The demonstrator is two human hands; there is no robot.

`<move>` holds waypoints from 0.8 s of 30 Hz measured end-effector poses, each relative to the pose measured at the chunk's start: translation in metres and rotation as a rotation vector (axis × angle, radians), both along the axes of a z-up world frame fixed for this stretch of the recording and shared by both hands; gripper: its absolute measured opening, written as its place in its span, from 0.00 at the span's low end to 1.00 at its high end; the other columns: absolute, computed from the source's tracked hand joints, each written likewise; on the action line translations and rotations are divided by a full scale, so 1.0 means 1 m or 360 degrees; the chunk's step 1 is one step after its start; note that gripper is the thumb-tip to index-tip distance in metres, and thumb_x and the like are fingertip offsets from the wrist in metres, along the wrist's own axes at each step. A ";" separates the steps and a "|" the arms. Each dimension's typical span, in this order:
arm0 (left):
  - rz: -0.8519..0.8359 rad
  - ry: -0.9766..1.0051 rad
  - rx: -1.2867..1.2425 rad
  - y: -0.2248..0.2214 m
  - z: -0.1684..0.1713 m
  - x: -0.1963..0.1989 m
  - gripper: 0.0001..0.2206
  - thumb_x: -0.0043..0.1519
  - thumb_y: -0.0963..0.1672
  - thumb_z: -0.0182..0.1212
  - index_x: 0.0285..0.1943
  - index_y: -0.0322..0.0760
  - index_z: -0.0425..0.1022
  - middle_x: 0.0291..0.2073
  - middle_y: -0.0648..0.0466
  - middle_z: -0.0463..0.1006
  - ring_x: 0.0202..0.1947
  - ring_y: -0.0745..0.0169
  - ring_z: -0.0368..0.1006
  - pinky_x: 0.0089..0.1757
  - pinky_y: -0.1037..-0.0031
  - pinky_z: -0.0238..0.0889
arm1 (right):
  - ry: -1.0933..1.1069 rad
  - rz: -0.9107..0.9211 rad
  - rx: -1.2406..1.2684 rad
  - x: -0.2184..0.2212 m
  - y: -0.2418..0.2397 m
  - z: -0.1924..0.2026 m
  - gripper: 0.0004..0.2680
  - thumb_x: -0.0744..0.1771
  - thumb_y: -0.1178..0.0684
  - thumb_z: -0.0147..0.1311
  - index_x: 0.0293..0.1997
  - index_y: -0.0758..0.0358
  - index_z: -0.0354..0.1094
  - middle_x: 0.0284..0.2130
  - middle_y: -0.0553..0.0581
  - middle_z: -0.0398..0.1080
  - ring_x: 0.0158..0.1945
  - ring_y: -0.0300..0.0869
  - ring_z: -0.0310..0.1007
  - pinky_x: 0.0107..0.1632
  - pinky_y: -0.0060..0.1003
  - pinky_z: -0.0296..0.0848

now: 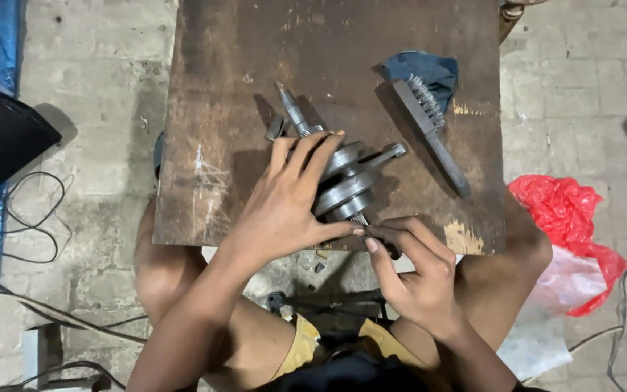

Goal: Cleaning a metal crankshaft by scrubbing it with a wire brush to remove debris or rust.

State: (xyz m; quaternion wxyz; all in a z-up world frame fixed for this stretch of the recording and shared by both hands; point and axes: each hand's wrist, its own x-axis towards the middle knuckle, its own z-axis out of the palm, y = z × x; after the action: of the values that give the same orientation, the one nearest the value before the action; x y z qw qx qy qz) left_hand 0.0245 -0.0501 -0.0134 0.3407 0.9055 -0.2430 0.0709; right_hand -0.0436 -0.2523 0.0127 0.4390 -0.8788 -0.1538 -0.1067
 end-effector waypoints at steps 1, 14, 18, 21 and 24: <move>-0.0005 0.0026 0.0011 -0.001 0.001 0.000 0.53 0.42 0.55 0.83 0.74 0.31 0.56 0.65 0.39 0.63 0.61 0.37 0.58 0.55 0.50 0.65 | -0.0011 -0.0003 -0.0006 0.000 -0.001 0.000 0.05 0.62 0.66 0.58 0.39 0.72 0.75 0.33 0.56 0.74 0.28 0.38 0.68 0.32 0.27 0.67; -0.0099 0.0070 0.0067 -0.002 0.001 0.006 0.58 0.36 0.52 0.87 0.76 0.37 0.52 0.68 0.45 0.59 0.62 0.38 0.56 0.58 0.48 0.67 | -0.0072 -0.0003 -0.0181 0.007 -0.012 -0.003 0.04 0.62 0.65 0.60 0.38 0.72 0.75 0.29 0.54 0.72 0.24 0.36 0.64 0.28 0.27 0.65; -0.0110 0.0035 0.0007 -0.002 0.012 0.007 0.54 0.37 0.50 0.85 0.74 0.37 0.55 0.67 0.44 0.61 0.61 0.38 0.58 0.56 0.52 0.67 | -0.0179 0.0080 -0.0236 0.017 -0.009 -0.002 0.05 0.61 0.66 0.61 0.38 0.73 0.74 0.32 0.57 0.74 0.26 0.40 0.70 0.30 0.31 0.70; -0.0098 0.0040 0.0047 -0.004 0.012 0.010 0.53 0.36 0.49 0.84 0.73 0.36 0.56 0.65 0.43 0.62 0.59 0.38 0.59 0.52 0.53 0.69 | -0.0189 0.0224 -0.0204 0.029 -0.012 0.002 0.04 0.63 0.66 0.59 0.39 0.72 0.72 0.33 0.58 0.73 0.25 0.41 0.68 0.28 0.33 0.68; -0.0097 0.0093 0.0165 -0.005 0.009 0.015 0.53 0.37 0.51 0.84 0.73 0.37 0.56 0.66 0.44 0.61 0.58 0.40 0.58 0.50 0.53 0.72 | -0.0125 0.0358 -0.0318 0.037 -0.023 -0.002 0.02 0.62 0.65 0.59 0.32 0.70 0.69 0.26 0.56 0.68 0.21 0.40 0.61 0.24 0.34 0.62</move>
State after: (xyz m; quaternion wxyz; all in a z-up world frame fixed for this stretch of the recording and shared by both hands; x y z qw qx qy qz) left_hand 0.0391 -0.0550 -0.0046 0.3024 0.9157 -0.2638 0.0215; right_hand -0.0063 -0.2758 0.0112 0.3523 -0.8905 -0.2781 -0.0753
